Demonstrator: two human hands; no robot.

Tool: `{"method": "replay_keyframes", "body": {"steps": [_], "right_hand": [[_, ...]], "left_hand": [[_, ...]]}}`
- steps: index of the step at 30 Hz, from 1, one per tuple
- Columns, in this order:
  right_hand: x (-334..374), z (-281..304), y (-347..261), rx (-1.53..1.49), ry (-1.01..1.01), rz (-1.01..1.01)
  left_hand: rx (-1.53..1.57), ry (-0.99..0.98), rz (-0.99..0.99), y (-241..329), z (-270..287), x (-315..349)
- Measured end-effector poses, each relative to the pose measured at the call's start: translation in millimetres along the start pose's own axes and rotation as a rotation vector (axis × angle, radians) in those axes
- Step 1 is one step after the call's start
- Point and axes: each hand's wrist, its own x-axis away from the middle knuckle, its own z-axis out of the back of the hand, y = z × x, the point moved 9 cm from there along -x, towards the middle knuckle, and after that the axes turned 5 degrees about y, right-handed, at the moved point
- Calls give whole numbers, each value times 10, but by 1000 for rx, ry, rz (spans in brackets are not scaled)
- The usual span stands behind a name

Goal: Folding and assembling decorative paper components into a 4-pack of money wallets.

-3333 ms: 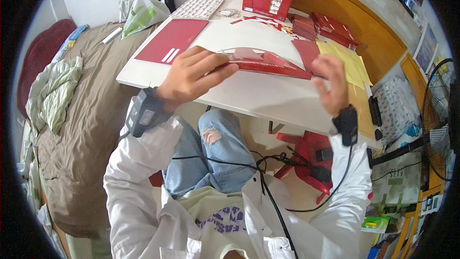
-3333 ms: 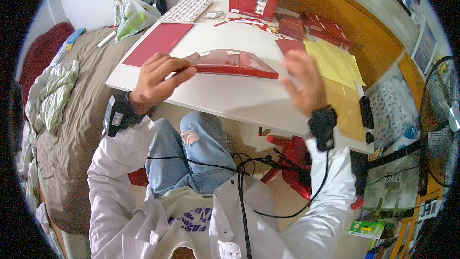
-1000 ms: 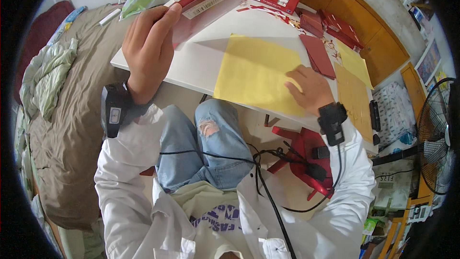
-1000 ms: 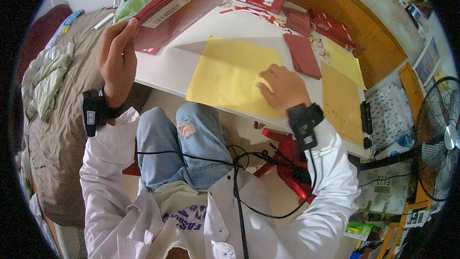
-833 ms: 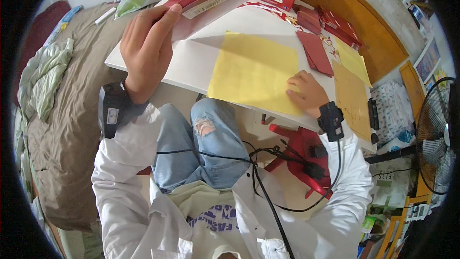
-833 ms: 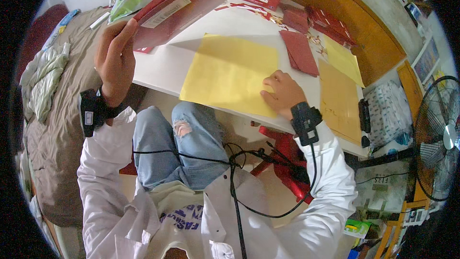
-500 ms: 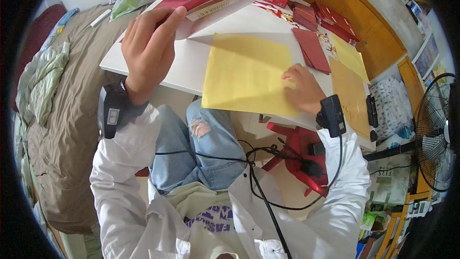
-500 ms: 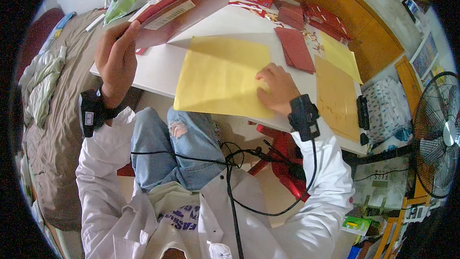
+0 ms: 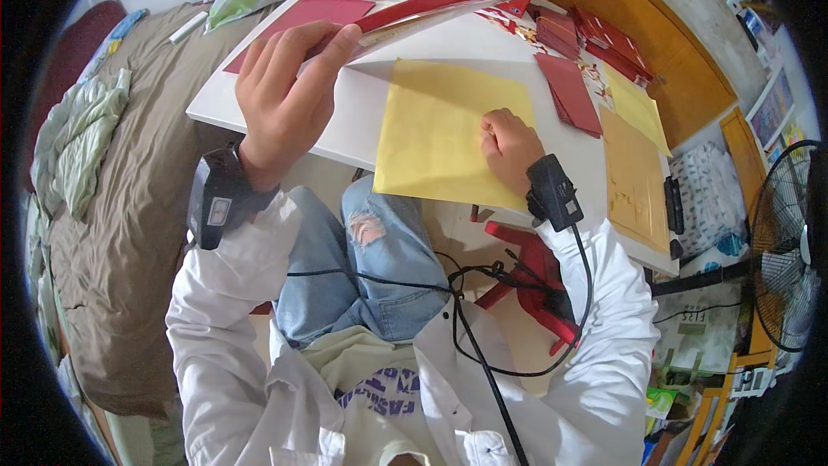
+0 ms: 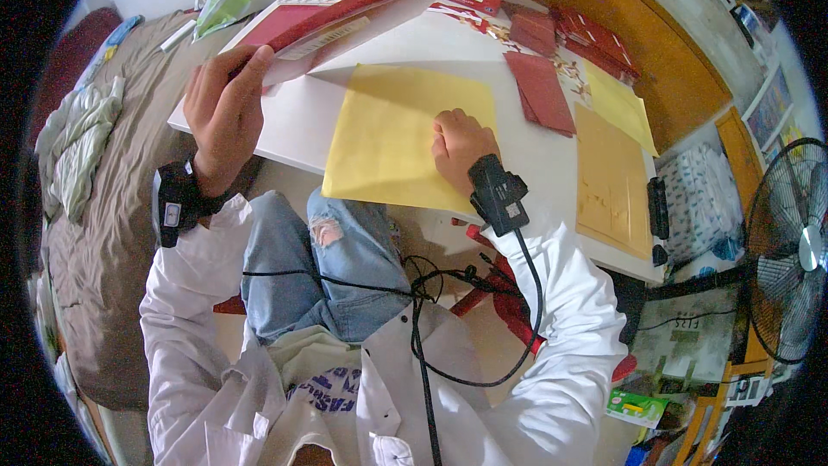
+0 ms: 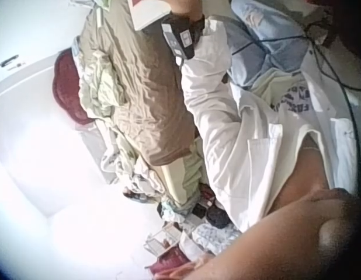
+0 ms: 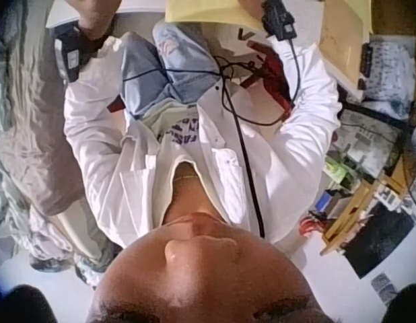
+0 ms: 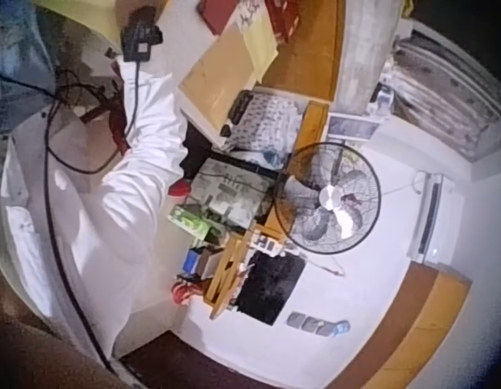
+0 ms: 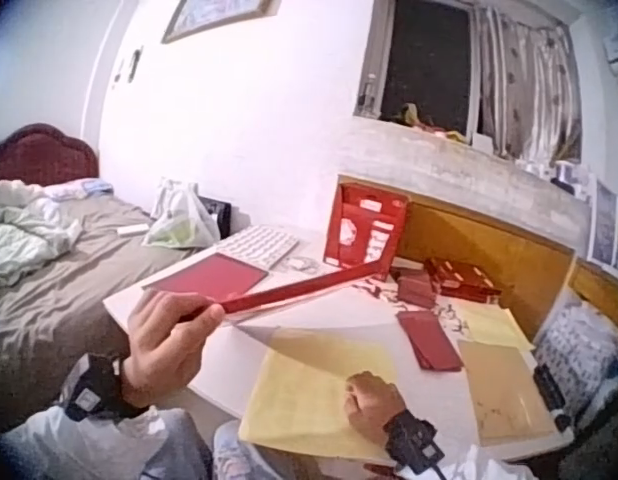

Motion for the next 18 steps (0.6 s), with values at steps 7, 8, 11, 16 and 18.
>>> {"method": "replay_keyframes", "body": {"steps": [7,8,11,16,18], "right_hand": [[16,-14,-16,72,47,38],[16,-10,-21,86,52,40],[6,-20,-13,70,43,49],[-49,-41,37,58,-47,-27],[-56,-44,50,64,-80,-57]], "left_hand": [[-6,13,-37,32,-24,24],[-7,15,-44,42,-24,23],[-14,-12,-49,58,-37,19],[-2,-3,-60,86,-44,10],[-6,4,-67,95,-38,13]]}}
